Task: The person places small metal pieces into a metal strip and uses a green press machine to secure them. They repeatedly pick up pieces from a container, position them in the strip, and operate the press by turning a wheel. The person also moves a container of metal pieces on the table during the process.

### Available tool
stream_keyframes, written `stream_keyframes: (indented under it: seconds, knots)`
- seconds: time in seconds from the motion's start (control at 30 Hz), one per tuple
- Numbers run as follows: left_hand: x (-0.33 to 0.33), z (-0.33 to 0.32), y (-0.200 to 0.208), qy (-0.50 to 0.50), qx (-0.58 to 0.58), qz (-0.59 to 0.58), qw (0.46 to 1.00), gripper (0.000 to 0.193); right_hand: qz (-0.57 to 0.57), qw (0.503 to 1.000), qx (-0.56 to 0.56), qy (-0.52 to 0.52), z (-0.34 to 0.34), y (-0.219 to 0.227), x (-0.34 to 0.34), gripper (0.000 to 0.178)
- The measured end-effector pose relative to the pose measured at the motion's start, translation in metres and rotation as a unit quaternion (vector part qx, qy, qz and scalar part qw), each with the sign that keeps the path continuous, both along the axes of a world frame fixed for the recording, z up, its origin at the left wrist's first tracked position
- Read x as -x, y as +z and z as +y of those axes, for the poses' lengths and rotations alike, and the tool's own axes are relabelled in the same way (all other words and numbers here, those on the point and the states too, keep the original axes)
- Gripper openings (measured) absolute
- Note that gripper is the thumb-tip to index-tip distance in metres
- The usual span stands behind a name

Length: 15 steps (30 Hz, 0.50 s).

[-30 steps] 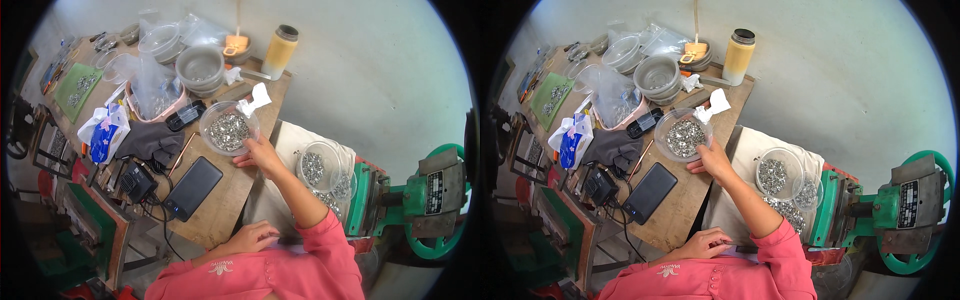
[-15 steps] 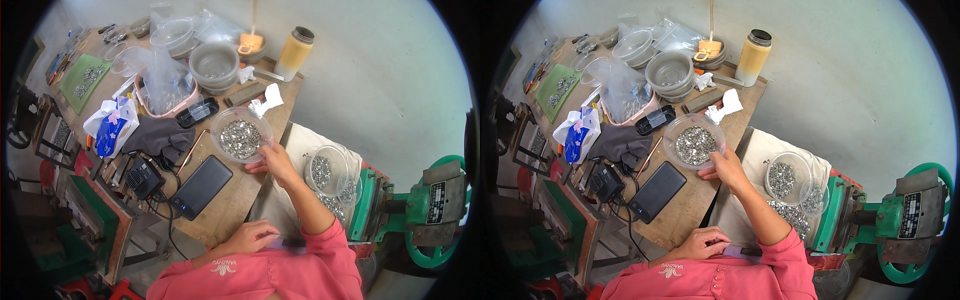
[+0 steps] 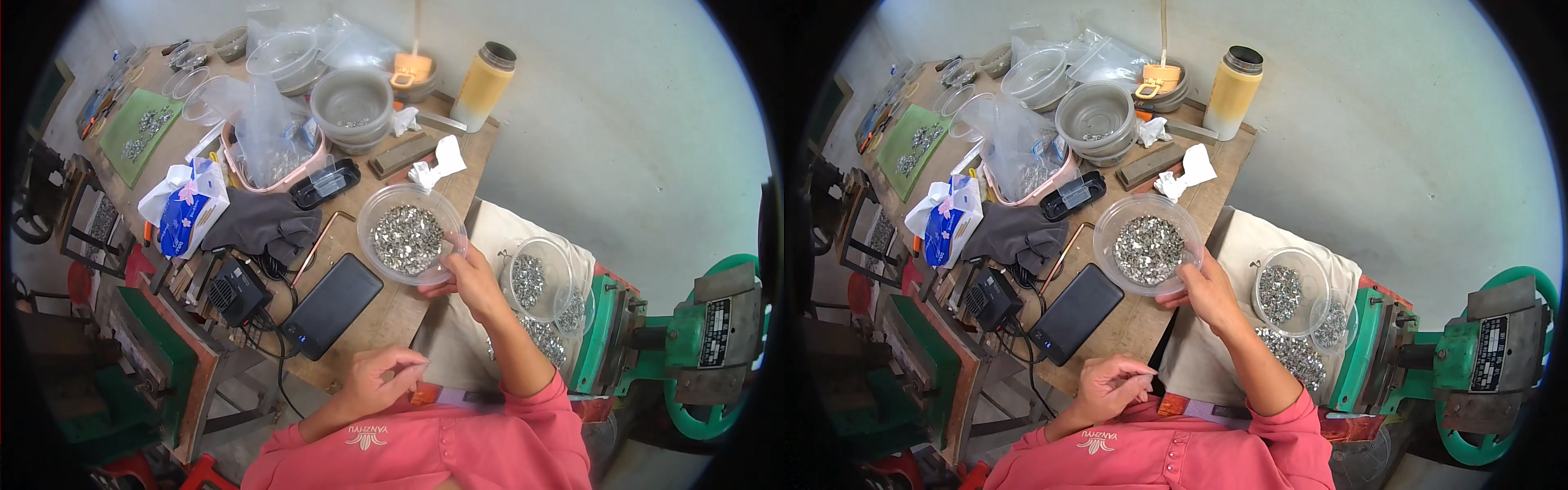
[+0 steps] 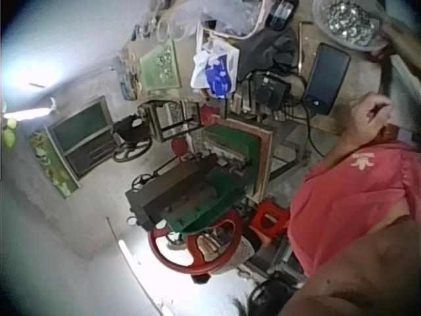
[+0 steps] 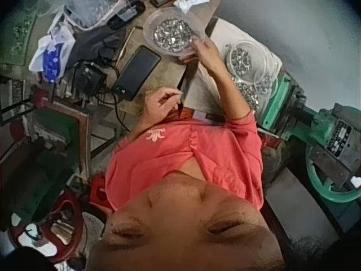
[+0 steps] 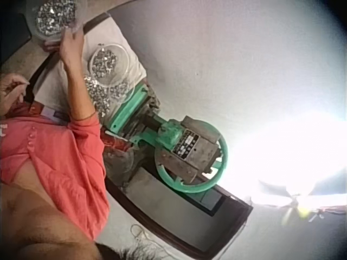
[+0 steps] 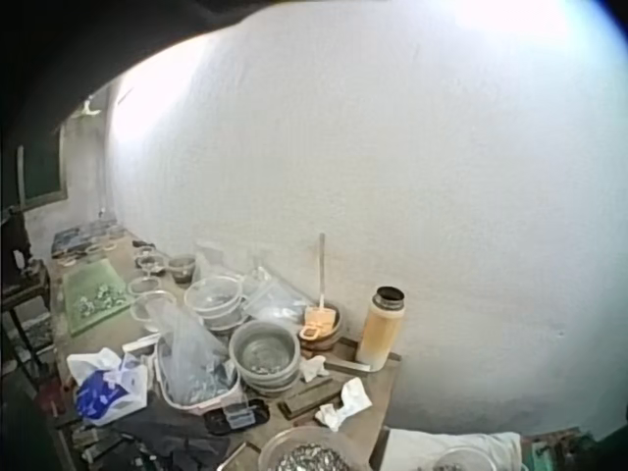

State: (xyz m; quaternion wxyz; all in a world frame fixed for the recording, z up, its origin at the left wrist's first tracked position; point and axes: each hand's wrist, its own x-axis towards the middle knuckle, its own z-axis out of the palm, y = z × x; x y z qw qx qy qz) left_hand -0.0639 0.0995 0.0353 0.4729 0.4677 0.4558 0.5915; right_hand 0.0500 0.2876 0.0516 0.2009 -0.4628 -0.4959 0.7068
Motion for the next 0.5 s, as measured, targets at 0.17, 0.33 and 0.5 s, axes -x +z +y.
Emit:
stream_keyframes:
  seconds: [0.17,0.33,0.5]
  knots:
    - [0.006,-0.004,0.004,0.109,-0.013,0.036,0.993,0.012,0.017,1.0,-0.004,0.003,-0.02,0.004,-0.033,0.06]
    - [0.013,-0.004,0.01,0.149,-0.053,0.08,0.984,0.012,0.034,0.999,0.024,-0.011,-0.033,0.017,-0.052,0.062]
    - [0.018,-0.001,0.022,0.152,-0.125,0.147,0.969,0.009,0.071,0.997,-0.013,-0.003,-0.006,0.036,-0.034,0.062]
